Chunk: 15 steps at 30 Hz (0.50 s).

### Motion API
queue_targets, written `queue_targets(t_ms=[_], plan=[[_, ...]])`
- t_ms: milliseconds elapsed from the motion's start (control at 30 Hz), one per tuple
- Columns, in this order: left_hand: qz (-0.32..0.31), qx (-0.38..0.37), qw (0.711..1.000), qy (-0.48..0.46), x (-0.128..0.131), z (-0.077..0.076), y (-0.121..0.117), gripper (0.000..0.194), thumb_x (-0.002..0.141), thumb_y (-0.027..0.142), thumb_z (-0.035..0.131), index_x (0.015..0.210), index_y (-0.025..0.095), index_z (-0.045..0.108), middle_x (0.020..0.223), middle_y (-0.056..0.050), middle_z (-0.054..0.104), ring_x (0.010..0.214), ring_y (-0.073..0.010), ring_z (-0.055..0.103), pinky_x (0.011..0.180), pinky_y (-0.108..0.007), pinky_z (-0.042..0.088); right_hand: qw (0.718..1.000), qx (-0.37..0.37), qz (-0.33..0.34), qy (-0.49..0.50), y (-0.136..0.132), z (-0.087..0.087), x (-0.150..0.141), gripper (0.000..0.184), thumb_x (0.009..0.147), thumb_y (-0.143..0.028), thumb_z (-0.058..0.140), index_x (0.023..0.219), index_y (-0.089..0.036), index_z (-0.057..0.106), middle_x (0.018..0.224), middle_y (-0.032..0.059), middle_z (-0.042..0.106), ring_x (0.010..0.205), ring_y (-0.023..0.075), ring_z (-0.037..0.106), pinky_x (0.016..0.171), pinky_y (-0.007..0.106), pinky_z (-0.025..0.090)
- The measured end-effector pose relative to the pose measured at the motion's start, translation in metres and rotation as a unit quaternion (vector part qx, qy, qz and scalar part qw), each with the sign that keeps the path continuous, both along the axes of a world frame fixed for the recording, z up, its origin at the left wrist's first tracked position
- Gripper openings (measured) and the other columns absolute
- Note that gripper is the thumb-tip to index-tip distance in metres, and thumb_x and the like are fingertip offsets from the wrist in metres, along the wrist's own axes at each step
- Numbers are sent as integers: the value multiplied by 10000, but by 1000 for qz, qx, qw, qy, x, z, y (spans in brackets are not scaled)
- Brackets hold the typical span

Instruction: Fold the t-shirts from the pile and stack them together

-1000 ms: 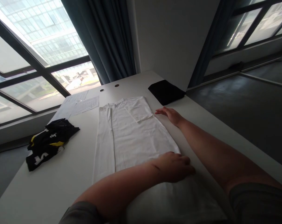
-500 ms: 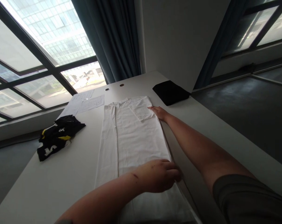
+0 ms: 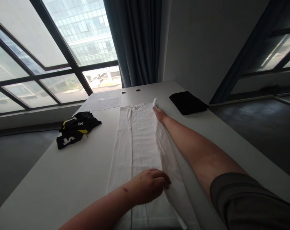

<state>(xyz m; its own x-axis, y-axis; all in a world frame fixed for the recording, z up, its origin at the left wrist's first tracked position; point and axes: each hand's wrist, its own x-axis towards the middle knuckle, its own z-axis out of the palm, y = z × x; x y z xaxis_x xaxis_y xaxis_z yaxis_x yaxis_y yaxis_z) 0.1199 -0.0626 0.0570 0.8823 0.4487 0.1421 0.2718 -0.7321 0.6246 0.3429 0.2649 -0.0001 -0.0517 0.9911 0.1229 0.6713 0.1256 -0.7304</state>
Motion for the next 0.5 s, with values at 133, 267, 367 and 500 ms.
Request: queue_targets(t_ms=[133, 267, 367, 500], plan=[[38, -2, 999, 6, -34, -1, -8, 258, 844, 14, 535, 981, 192, 662, 1187, -39, 735, 1079, -156, 683, 1032, -274, 525, 997, 3, 39, -66, 4, 6, -43, 702, 1040, -667, 303, 1547, -222, 496, 1630, 73, 455, 1528, 207, 365, 1263, 364, 249], [54, -4, 998, 18, -63, -10, -10, 267, 847, 36, 538, 999, 209, 672, 1194, -31, 737, 1079, -163, 687, 1020, -291, 531, 988, -24, 51, -145, -1, 0, -77, 674, 1004, -663, 429, 1552, -276, 495, 1670, 95, 383, 1551, 332, 296, 1263, 553, 189], [20, -14, 999, 23, -75, -20, -8, 260, 824, 54, 576, 985, 220, 695, 1145, -12, 762, 1021, -174, 711, 1004, -304, 538, 976, -35, 64, -205, -10, -13, -92, 638, 1011, -613, 438, 1570, -307, 469, 1698, 86, 326, 1569, 378, 222, 1244, 646, 115], [-1, -44, 999, 1, -80, -31, -4, 304, 762, 26, 611, 978, 208, 725, 1084, -10, 779, 975, -172, 731, 981, -270, 543, 950, 4, 41, -310, -20, -25, -100, 589, 1036, -467, 399, 1590, -274, 447, 1711, 92, 287, 1558, 364, 218, 1252, 592, 142]])
